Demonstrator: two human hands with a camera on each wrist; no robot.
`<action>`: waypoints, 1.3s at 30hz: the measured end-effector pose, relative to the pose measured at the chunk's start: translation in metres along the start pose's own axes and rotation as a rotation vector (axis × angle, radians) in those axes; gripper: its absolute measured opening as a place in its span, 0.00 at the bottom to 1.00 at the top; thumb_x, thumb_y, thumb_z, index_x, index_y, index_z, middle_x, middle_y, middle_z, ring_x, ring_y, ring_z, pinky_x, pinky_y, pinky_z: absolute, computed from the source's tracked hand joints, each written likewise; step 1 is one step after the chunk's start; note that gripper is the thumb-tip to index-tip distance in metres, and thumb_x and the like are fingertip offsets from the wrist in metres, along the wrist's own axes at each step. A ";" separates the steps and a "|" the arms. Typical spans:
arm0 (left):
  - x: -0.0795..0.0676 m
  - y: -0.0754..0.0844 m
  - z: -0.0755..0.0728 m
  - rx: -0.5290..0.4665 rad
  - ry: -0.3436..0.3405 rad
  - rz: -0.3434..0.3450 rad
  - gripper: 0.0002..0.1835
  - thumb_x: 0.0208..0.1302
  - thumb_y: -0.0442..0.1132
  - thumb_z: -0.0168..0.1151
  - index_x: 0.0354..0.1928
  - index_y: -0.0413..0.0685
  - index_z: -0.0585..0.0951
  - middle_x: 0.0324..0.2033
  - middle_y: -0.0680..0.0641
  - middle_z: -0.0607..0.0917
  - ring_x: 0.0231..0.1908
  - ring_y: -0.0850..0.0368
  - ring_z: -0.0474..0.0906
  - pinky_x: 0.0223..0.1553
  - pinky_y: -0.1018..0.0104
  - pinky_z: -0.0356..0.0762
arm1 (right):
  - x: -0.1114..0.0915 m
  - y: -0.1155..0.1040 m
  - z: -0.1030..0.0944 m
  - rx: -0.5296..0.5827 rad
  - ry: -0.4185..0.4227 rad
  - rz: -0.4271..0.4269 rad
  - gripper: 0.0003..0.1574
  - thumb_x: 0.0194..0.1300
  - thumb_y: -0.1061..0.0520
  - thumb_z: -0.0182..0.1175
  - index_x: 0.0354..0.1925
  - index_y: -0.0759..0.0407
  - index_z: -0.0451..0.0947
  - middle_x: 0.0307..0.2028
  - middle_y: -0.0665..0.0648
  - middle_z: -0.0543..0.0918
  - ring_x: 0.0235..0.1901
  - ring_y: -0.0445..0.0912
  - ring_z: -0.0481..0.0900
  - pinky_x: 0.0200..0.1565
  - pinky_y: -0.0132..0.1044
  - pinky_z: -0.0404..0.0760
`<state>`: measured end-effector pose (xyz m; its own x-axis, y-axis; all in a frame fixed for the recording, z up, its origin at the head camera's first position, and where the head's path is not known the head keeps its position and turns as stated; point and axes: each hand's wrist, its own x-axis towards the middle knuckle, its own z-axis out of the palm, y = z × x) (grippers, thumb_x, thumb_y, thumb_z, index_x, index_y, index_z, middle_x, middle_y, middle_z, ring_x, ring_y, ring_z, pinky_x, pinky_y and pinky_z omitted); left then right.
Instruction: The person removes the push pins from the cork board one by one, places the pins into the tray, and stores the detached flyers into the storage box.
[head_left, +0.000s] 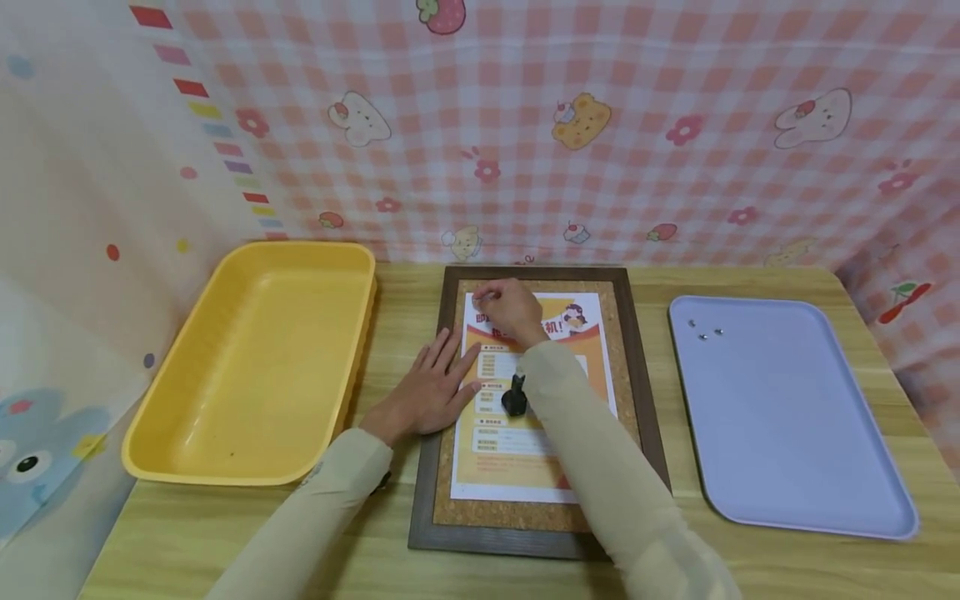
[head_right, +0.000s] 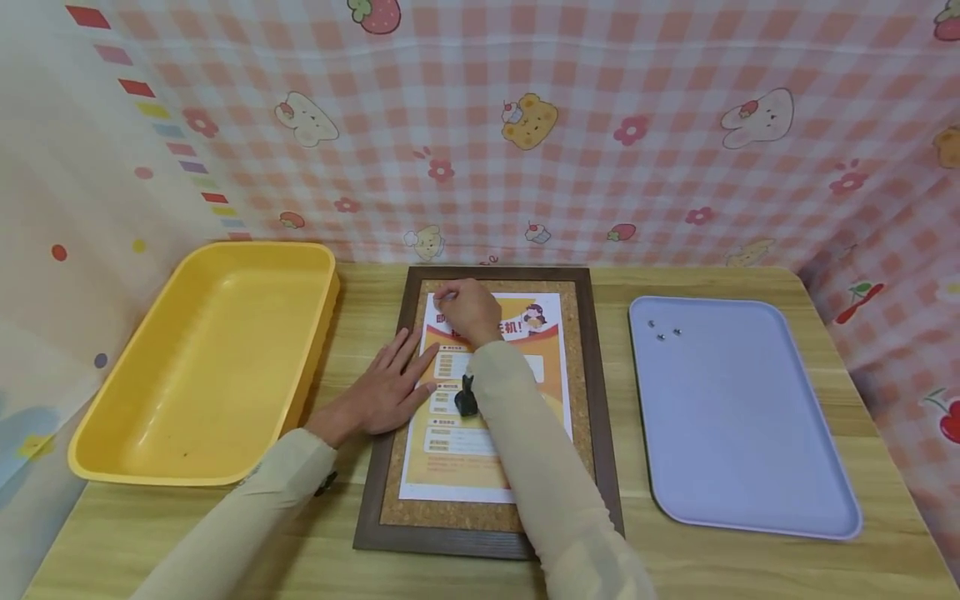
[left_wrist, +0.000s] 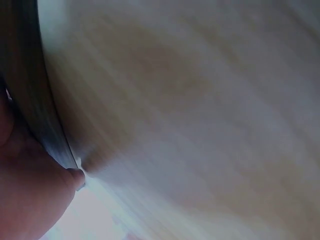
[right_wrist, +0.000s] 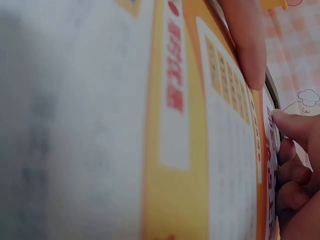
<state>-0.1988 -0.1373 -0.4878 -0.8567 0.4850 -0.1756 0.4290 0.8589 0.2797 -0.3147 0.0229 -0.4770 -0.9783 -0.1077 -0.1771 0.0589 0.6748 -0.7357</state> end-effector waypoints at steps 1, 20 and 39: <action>0.000 0.000 0.000 -0.001 0.004 0.001 0.33 0.73 0.58 0.30 0.74 0.55 0.45 0.73 0.42 0.36 0.71 0.47 0.25 0.68 0.44 0.38 | 0.000 0.000 0.001 0.004 0.008 0.001 0.06 0.62 0.48 0.59 0.36 0.41 0.84 0.33 0.46 0.82 0.30 0.44 0.76 0.42 0.41 0.70; -0.002 0.005 -0.005 0.012 0.010 0.000 0.32 0.73 0.56 0.32 0.74 0.54 0.47 0.73 0.40 0.38 0.72 0.44 0.29 0.68 0.44 0.42 | -0.004 -0.004 0.002 -0.006 0.069 -0.006 0.08 0.62 0.51 0.58 0.33 0.42 0.84 0.34 0.46 0.83 0.32 0.44 0.76 0.39 0.40 0.71; -0.001 0.004 -0.002 0.009 0.018 0.002 0.32 0.73 0.56 0.33 0.74 0.53 0.47 0.73 0.41 0.38 0.71 0.44 0.29 0.67 0.43 0.41 | -0.004 -0.003 0.002 -0.042 0.066 -0.018 0.08 0.62 0.51 0.57 0.32 0.42 0.84 0.34 0.45 0.83 0.34 0.44 0.76 0.42 0.41 0.72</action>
<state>-0.1969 -0.1352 -0.4845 -0.8609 0.4837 -0.1579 0.4331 0.8594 0.2716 -0.3106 0.0194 -0.4756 -0.9902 -0.0722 -0.1198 0.0346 0.7031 -0.7103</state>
